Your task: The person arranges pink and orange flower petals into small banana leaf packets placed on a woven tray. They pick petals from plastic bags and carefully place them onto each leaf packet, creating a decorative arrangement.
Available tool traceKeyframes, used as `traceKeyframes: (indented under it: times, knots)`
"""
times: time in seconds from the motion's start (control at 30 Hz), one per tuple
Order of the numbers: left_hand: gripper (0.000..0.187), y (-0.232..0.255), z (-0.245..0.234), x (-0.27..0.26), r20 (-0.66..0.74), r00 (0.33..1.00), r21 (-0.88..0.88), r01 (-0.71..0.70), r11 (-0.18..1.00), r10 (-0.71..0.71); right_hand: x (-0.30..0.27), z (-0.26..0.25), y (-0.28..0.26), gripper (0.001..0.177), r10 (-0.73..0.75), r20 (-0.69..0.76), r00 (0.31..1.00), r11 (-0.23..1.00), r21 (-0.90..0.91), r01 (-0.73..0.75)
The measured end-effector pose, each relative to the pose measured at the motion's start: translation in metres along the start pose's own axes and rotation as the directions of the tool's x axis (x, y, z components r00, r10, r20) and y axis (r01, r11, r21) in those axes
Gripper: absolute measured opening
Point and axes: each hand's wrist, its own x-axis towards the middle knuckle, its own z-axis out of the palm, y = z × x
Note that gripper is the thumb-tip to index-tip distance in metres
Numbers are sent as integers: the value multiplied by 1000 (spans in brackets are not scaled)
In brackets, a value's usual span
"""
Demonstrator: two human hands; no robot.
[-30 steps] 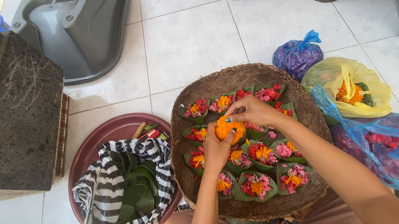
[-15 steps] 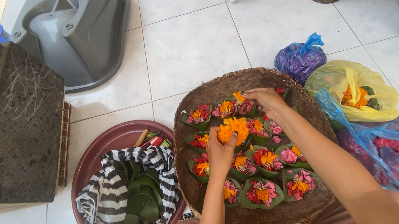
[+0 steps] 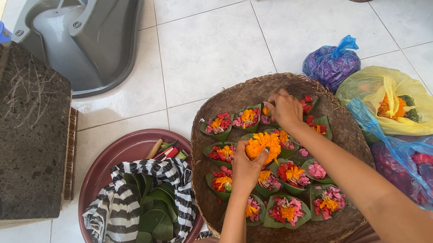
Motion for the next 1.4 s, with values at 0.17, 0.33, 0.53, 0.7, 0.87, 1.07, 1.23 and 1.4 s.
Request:
traceKeyframes:
  times: [0.17, 0.33, 0.53, 0.7, 0.87, 1.07, 1.23, 1.4]
  knots:
    - [61, -1, 7, 1, -1, 1000, -24, -23, 999, 23, -3, -42, 9, 22, -1, 215, 977, 936, 343, -74]
    - [60, -1, 17, 1, -20, 987, -52, -161, 986, 160, -35, -88, 8, 37, -334, 523, 784, 841, 541, -2]
    - [57, 20, 22, -9, 45, 997, 89, -69, 994, 65, -71, -118, -8, 34, -356, 502, 788, 863, 500, 70]
    - [50, 28, 30, -16, 29, 993, 88, -113, 990, 110, -81, -111, 2, 22, -270, 461, 846, 793, 605, -76]
    - [43, 28, 41, -21, 20, 993, 6, -113, 994, 113, -79, -100, 23, 20, -30, 464, 885, 656, 678, -333]
    - [43, 28, 52, -16, 23, 994, -21, -107, 994, 108, -55, -83, 55, 25, 276, 582, 765, 272, 717, -642]
    - [44, 17, 56, -17, 58, 997, -42, -47, 998, 49, -14, -51, 101, 23, 404, 282, 870, 463, 757, -461]
    - [47, 15, 58, -15, 51, 995, 3, -84, 996, 84, -1, -28, 97, 17, 360, 15, 933, 905, 236, -353]
